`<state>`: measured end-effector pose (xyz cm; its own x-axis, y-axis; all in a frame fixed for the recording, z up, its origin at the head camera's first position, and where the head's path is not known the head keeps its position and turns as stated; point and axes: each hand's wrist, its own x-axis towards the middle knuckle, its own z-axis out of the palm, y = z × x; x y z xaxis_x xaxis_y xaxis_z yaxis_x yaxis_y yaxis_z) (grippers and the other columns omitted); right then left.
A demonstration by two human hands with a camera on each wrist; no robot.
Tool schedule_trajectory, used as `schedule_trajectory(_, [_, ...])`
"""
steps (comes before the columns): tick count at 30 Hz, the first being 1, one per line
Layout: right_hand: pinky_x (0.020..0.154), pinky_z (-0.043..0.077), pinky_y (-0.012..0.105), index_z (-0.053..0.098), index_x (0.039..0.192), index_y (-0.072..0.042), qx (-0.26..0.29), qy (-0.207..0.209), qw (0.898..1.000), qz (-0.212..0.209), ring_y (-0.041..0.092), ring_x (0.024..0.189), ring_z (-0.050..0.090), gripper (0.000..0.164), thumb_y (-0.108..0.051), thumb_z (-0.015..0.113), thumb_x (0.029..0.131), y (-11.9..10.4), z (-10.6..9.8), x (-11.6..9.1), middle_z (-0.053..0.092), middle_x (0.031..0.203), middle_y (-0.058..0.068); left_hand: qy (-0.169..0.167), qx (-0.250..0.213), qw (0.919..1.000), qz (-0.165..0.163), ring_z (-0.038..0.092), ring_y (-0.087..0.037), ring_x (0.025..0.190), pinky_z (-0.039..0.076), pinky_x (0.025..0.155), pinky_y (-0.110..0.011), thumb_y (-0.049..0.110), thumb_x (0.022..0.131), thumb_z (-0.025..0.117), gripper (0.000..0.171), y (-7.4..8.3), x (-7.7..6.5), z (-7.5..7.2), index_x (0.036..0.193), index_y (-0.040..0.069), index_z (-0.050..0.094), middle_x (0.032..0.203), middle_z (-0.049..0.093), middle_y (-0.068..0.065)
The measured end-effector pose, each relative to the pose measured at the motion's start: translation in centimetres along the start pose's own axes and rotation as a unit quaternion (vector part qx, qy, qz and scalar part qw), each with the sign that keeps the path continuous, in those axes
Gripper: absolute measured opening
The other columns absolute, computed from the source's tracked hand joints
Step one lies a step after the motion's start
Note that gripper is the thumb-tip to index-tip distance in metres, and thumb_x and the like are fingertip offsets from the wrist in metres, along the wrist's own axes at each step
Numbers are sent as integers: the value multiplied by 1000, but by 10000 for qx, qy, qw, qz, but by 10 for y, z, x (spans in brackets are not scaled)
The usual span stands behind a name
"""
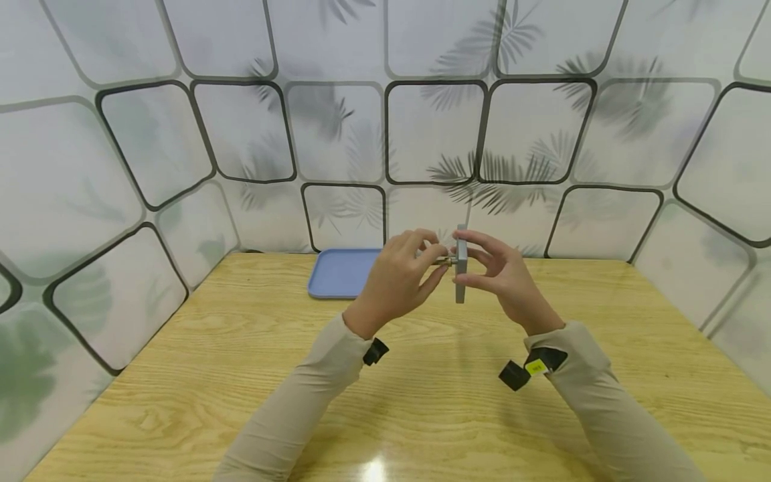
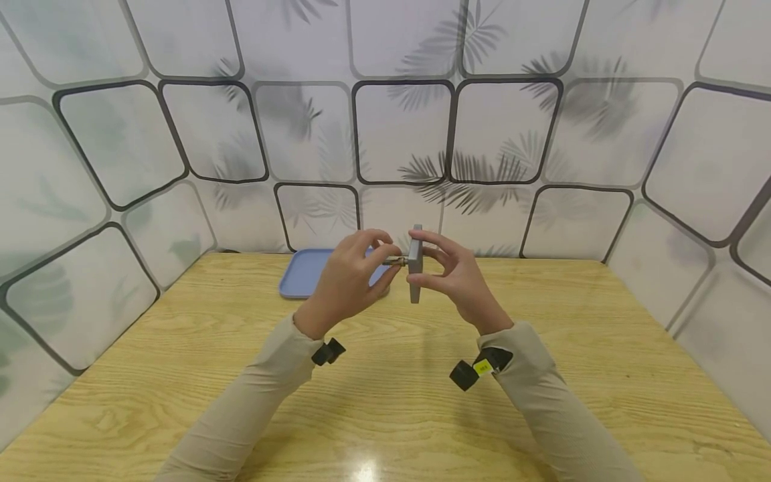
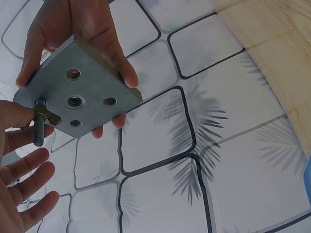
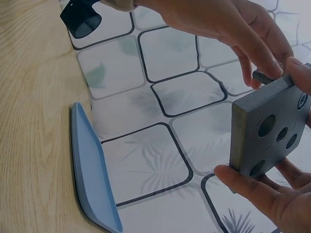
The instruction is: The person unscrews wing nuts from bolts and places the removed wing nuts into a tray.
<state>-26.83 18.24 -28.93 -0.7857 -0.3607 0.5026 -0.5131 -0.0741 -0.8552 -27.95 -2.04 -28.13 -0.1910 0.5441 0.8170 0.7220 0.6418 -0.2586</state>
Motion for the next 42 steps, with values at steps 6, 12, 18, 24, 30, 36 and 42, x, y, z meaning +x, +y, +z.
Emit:
schedule_trajectory(6, [84, 54, 27, 48, 137, -11, 0, -26, 10000, 18, 10, 122, 49, 60, 1, 69, 81, 0, 1, 0, 44, 138, -9, 358, 139, 9992, -138, 58, -18, 81, 49, 75, -33, 23, 89, 64, 13, -1, 0, 0, 95, 12, 66, 100, 60, -6])
schedule_trajectory(12, [83, 55, 26, 47, 137, -11, 7, -28, 10000, 37, 10, 122, 49, 61, 1, 69, 81, 1, 1, 0, 44, 139, -9, 641, 244, 9975, -140, 58, -18, 79, 49, 75, -32, 22, 89, 64, 12, -1, 1, 0, 94, 11, 66, 99, 61, -6])
schedule_trajectory(18, [83, 54, 26, 49, 136, -12, -22, 5, 10000, 34, 10, 122, 50, 60, 1, 69, 81, 1, 0, 0, 45, 139, -8, 703, 223, 9973, -9, 59, -18, 79, 50, 74, -31, 18, 89, 63, 7, 0, 2, -1, 88, 12, 64, 98, 60, -6])
schedule_trajectory(24, [85, 53, 25, 48, 137, -12, -73, 14, 10000, 43, 10, 122, 49, 60, 0, 69, 82, 1, 0, 0, 45, 138, -9, 360, 13, 9993, -37, 57, -18, 80, 48, 74, -31, 25, 88, 64, 13, 0, 1, -2, 92, 12, 65, 100, 59, -6])
schedule_trajectory(30, [87, 53, 25, 48, 137, -12, -53, -4, 10000, 26, 9, 122, 49, 60, 0, 68, 82, 2, -2, 0, 44, 138, -9, -94, -191, 9997, -107, 57, -18, 82, 48, 78, -32, 31, 88, 63, 21, 1, 0, -2, 97, 12, 65, 101, 58, -5])
schedule_trajectory(36, [86, 53, 25, 48, 137, -12, -43, -1, 10000, 7, 10, 122, 49, 60, 0, 68, 82, 2, -1, 1, 45, 138, -10, -134, -43, 9999, -80, 57, -18, 80, 48, 76, -32, 27, 90, 62, 14, 0, 0, -1, 95, 15, 65, 101, 59, -5])
schedule_trajectory(42, [85, 54, 27, 47, 137, -11, 26, -26, 10000, -1, 11, 122, 49, 60, 1, 68, 82, 2, -1, 1, 44, 139, -8, 265, 189, 9994, -154, 58, -19, 79, 49, 75, -33, 25, 89, 64, 11, 0, 1, -2, 90, 14, 65, 98, 60, -5])
